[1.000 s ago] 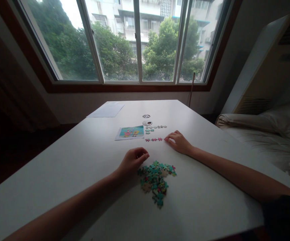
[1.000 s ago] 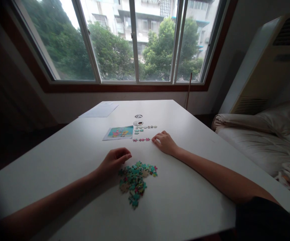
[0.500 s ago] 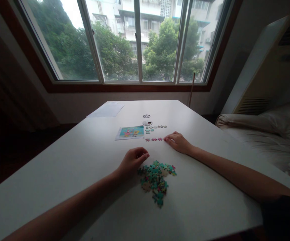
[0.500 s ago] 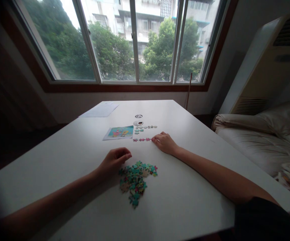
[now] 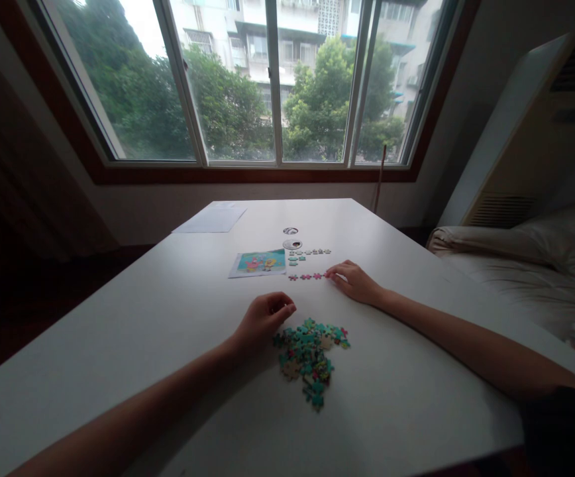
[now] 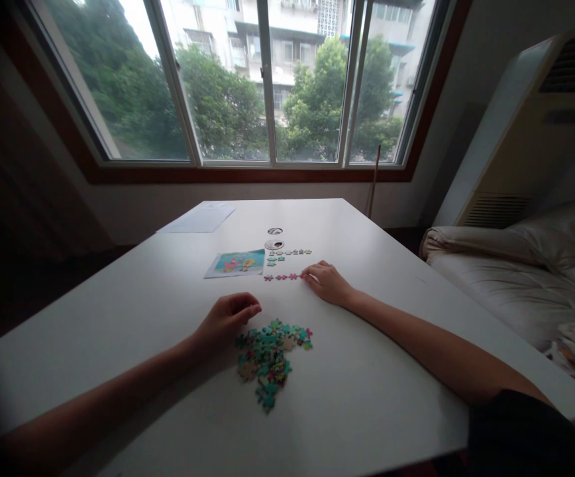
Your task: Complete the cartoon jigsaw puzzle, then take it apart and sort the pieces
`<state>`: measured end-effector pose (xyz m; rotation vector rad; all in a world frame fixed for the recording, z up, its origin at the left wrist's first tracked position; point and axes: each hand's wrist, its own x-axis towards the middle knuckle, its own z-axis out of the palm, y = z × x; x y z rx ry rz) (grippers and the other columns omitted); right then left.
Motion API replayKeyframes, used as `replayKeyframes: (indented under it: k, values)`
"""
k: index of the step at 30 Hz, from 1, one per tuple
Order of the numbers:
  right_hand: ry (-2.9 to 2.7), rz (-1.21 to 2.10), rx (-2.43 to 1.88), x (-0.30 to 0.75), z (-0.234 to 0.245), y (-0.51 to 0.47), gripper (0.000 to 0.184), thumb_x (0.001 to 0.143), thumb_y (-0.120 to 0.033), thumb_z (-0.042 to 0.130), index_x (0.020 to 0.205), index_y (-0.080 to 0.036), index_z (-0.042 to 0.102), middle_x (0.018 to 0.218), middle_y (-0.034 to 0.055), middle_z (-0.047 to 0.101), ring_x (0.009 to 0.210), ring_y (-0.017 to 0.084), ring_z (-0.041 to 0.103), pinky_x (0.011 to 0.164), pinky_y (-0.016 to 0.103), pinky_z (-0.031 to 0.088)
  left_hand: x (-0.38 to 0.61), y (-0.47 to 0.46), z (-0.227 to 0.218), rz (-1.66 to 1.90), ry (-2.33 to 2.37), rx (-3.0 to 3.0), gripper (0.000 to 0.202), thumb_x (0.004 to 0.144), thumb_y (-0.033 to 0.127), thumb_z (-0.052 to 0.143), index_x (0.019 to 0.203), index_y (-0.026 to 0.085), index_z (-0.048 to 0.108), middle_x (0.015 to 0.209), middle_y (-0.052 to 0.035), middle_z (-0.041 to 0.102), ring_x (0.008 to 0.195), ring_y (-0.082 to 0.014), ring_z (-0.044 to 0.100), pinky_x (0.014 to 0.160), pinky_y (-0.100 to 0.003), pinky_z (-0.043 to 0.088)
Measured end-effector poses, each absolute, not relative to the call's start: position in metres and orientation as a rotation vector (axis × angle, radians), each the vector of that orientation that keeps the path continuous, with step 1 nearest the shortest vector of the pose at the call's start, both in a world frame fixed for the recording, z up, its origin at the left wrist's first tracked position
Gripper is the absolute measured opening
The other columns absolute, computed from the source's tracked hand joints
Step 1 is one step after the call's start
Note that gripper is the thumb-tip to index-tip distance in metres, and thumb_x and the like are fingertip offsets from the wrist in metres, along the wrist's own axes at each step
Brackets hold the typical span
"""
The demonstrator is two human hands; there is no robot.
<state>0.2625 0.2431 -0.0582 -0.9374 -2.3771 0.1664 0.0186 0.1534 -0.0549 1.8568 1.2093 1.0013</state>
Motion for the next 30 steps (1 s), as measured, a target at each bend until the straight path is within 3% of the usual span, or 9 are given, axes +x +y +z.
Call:
replayKeyframes:
  k: [5,9,25,30]
  values:
    - [-2.681,0.693,-0.771,0.264,-0.026,0.229,0.018,0.077,-0.033,0.054,0.081,-0.017,0.063,0.07,0.0011,0.059,0.064,0.011,0.051,0.058,0.021,0.04,0.017,0.154,-0.057,1.015,1.191,1.861,0.022,0.075,0.034,0.052,0.07,0.013,0.057,0.054,0.004,0.043,0.05,-0.0084,0.038,0.046,-0.019,0.031]
    - [-2.898,1.075,-0.737,0.261,-0.005,0.208,0.027,0.066,-0.038,0.065,0.084,-0.018,0.064,0.065,-0.0024,0.057,0.057,0.008,0.05,0.051,0.018,0.037,0.016,0.155,-0.058,1.021,1.187,1.853,0.022,0.075,0.034,0.052,0.07,0.013,0.057,0.053,0.0043,0.043,0.05,-0.0083,0.038,0.046,-0.019,0.031]
    - [-2.994,1.057,-0.873,0.253,-0.002,0.194,0.019,0.06,-0.026,0.07,0.073,-0.016,0.062,0.063,-0.0035,0.057,0.055,0.007,0.048,0.05,0.017,0.036,0.017,0.154,-0.057,1.028,1.176,1.838,0.022,0.074,0.034,0.053,0.069,0.013,0.057,0.052,0.0051,0.039,0.049,-0.0079,0.035,0.045,-0.019,0.027]
    - [-2.865,1.16,-0.749,0.252,0.002,0.196,0.017,0.068,-0.028,0.064,0.077,-0.015,0.061,0.067,-0.0018,0.058,0.058,0.007,0.049,0.053,0.017,0.038,0.016,0.154,-0.057,1.016,1.188,1.862,0.023,0.075,0.034,0.053,0.07,0.012,0.057,0.052,0.005,0.04,0.05,-0.008,0.035,0.046,-0.019,0.027]
